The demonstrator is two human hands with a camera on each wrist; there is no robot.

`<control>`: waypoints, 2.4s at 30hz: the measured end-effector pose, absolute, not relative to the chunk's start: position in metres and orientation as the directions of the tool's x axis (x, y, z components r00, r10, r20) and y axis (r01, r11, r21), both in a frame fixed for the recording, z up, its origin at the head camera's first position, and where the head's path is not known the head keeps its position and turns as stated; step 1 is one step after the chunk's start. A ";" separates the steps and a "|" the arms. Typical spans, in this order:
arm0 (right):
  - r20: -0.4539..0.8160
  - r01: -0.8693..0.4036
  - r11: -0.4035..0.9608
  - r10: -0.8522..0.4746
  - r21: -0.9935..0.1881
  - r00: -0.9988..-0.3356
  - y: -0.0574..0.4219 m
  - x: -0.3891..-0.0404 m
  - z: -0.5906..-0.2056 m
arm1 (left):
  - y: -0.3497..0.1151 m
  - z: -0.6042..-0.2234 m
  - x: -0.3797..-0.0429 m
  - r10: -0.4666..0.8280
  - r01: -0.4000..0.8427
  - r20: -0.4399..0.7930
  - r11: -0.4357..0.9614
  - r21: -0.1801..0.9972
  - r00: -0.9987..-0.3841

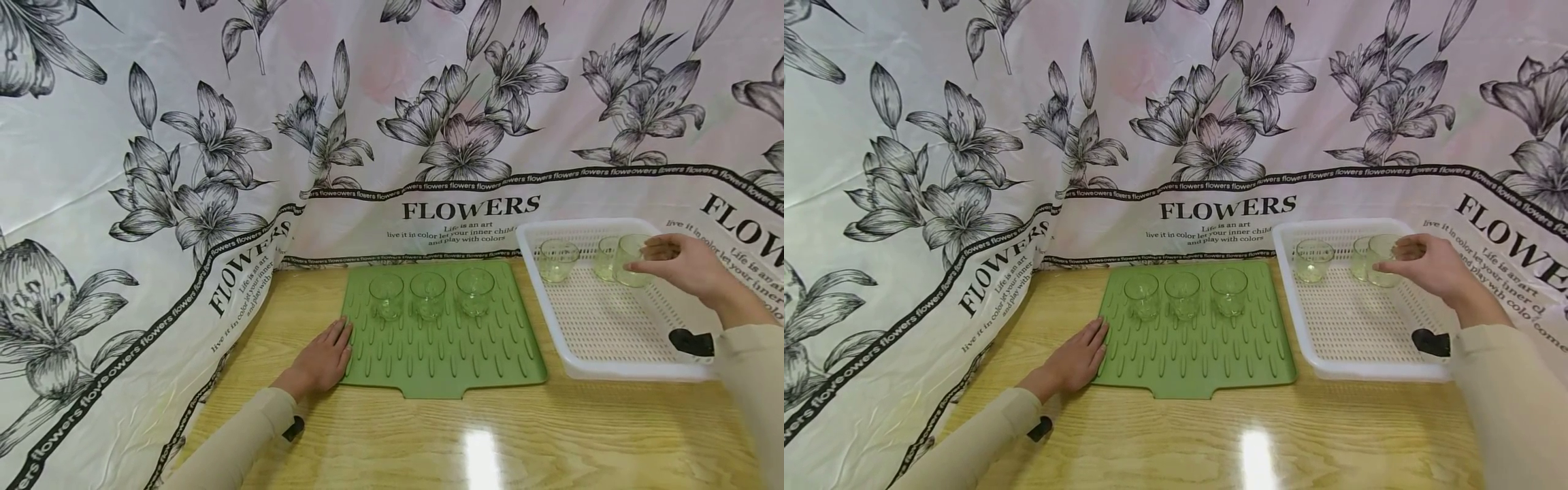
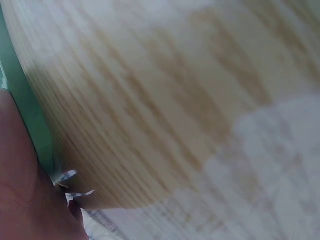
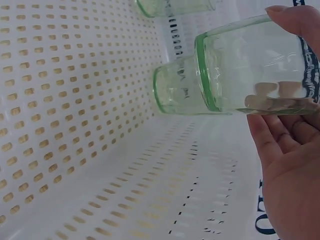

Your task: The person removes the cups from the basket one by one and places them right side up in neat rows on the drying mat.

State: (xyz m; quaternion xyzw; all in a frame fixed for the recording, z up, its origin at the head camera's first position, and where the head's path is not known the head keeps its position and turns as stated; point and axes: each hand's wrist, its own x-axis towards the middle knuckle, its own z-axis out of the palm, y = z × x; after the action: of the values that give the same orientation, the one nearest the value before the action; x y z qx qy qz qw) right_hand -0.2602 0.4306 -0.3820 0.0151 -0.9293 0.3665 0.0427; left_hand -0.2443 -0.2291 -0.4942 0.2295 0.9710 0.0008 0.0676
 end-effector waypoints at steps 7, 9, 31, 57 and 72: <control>0.105 -0.082 0.760 -0.018 -0.645 -0.994 0.424 -0.262 -0.371 | -0.229 -0.493 -0.244 0.446 0.445 -0.120 0.895 0.036 -0.887; 0.123 -0.087 0.762 -0.009 -0.642 -0.992 0.422 -0.262 -0.368 | -0.227 -0.491 -0.243 0.444 0.443 -0.126 0.896 0.038 -0.887; 0.107 -0.108 0.779 -0.052 -0.618 -0.993 0.392 -0.245 -0.348 | -0.227 -0.492 -0.243 0.442 0.443 -0.134 0.896 0.028 -0.887; 0.166 -0.162 0.726 -0.067 -0.668 -0.984 0.345 -0.223 -0.338 | -0.230 -0.496 -0.245 0.450 0.451 -0.118 0.892 0.016 -0.885; 0.165 -0.164 0.710 -0.068 -0.685 -0.984 0.326 -0.219 -0.343 | -0.231 -0.499 -0.248 0.455 0.458 -0.112 0.889 0.005 -0.883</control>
State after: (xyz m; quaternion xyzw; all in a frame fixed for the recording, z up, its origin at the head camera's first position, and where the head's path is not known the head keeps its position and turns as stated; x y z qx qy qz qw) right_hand -0.2194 0.3265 -0.3425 0.0629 -0.9224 0.3756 0.0636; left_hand -0.2479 -0.2309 -0.4987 0.2353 0.9703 -0.0108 0.0551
